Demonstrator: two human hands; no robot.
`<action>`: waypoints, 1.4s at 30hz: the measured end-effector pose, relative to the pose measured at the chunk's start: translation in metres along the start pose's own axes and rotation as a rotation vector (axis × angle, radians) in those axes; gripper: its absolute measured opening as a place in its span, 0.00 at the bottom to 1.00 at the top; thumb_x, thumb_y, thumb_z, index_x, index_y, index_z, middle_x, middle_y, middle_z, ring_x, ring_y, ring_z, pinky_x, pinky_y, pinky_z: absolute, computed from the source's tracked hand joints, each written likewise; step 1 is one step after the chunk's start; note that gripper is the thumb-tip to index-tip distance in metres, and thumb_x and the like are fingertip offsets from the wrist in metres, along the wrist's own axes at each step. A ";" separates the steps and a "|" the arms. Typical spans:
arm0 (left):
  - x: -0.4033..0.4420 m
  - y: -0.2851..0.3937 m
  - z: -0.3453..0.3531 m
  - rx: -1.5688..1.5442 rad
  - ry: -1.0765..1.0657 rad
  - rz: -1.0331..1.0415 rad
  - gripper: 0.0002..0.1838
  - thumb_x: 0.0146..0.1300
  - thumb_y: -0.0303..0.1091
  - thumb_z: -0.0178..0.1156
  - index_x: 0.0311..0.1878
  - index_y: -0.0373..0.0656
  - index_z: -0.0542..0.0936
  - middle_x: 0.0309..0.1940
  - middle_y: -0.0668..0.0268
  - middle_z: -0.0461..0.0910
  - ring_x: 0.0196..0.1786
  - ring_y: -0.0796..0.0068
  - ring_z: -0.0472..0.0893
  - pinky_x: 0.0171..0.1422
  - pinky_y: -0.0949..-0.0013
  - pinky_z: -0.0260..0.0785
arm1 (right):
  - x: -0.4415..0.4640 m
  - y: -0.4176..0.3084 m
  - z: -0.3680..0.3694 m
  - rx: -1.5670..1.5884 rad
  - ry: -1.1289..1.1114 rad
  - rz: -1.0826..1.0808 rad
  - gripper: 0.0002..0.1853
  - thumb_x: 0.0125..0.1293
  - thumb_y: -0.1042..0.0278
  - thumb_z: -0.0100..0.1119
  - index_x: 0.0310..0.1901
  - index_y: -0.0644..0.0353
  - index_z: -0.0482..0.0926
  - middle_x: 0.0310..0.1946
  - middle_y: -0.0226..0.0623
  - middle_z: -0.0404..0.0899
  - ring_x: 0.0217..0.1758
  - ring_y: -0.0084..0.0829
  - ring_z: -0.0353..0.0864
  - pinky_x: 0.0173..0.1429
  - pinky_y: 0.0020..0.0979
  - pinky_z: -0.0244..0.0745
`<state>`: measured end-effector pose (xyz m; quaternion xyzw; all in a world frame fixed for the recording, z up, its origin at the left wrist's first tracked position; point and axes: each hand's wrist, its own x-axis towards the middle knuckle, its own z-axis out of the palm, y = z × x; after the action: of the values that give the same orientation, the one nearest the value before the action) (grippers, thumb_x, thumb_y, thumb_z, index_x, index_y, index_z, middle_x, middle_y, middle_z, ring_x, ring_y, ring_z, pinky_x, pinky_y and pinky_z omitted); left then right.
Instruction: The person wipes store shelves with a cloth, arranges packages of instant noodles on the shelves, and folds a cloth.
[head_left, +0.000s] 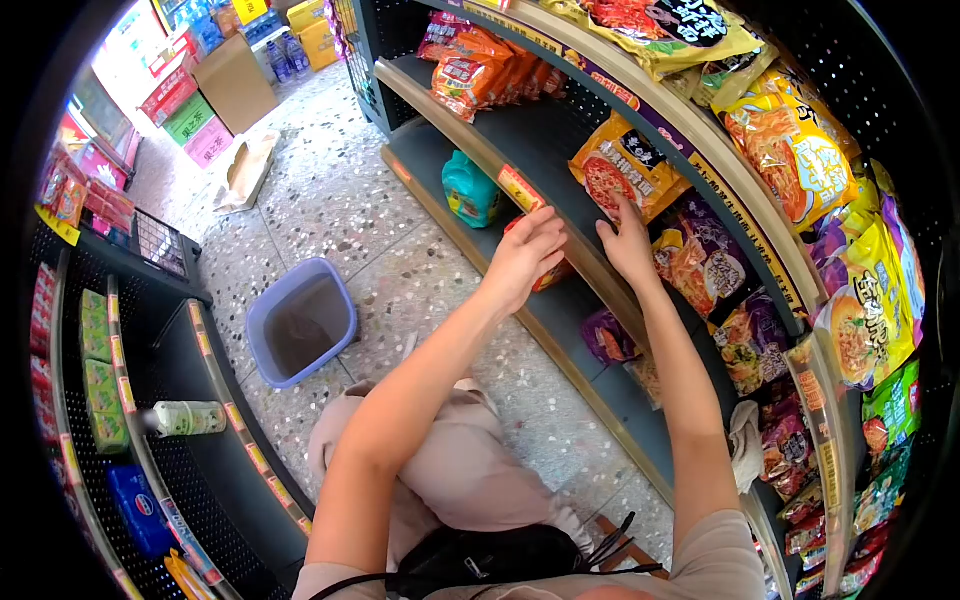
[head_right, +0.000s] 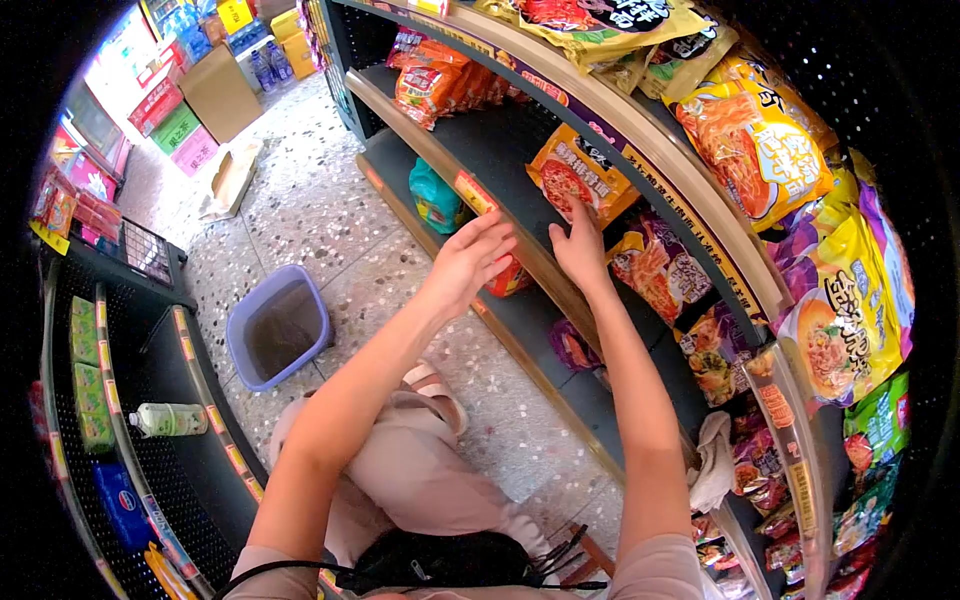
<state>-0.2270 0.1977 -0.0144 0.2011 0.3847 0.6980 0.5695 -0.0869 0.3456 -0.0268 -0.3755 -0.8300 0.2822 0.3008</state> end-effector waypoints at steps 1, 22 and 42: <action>-0.004 0.002 -0.003 0.005 -0.001 0.003 0.26 0.69 0.31 0.51 0.69 0.40 0.59 0.64 0.58 0.66 0.65 0.63 0.68 0.68 0.60 0.62 | 0.001 0.000 0.001 -0.007 0.001 0.004 0.28 0.58 0.74 0.58 0.62 0.64 0.64 0.56 0.51 0.69 0.58 0.47 0.72 0.62 0.38 0.67; -0.281 0.084 -0.087 0.036 0.464 0.429 0.22 0.69 0.33 0.53 0.63 0.38 0.66 0.61 0.56 0.70 0.65 0.61 0.70 0.68 0.59 0.63 | -0.125 -0.329 -0.077 1.145 -0.365 -1.071 0.08 0.63 0.75 0.54 0.43 0.65 0.76 0.48 0.43 0.73 0.55 0.29 0.71 0.56 0.27 0.68; -0.658 0.069 -0.099 0.141 1.301 1.053 0.17 0.69 0.30 0.51 0.59 0.36 0.70 0.57 0.53 0.74 0.60 0.61 0.75 0.65 0.62 0.67 | -0.239 -0.474 -0.072 1.470 -0.882 -1.185 0.04 0.61 0.78 0.54 0.32 0.56 0.76 0.36 0.32 0.68 0.39 0.23 0.68 0.42 0.22 0.66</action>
<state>-0.1650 -0.4618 0.0805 -0.0531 0.5351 0.8237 -0.1799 -0.1225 -0.0909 0.2806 0.5046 -0.5412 0.6372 0.2155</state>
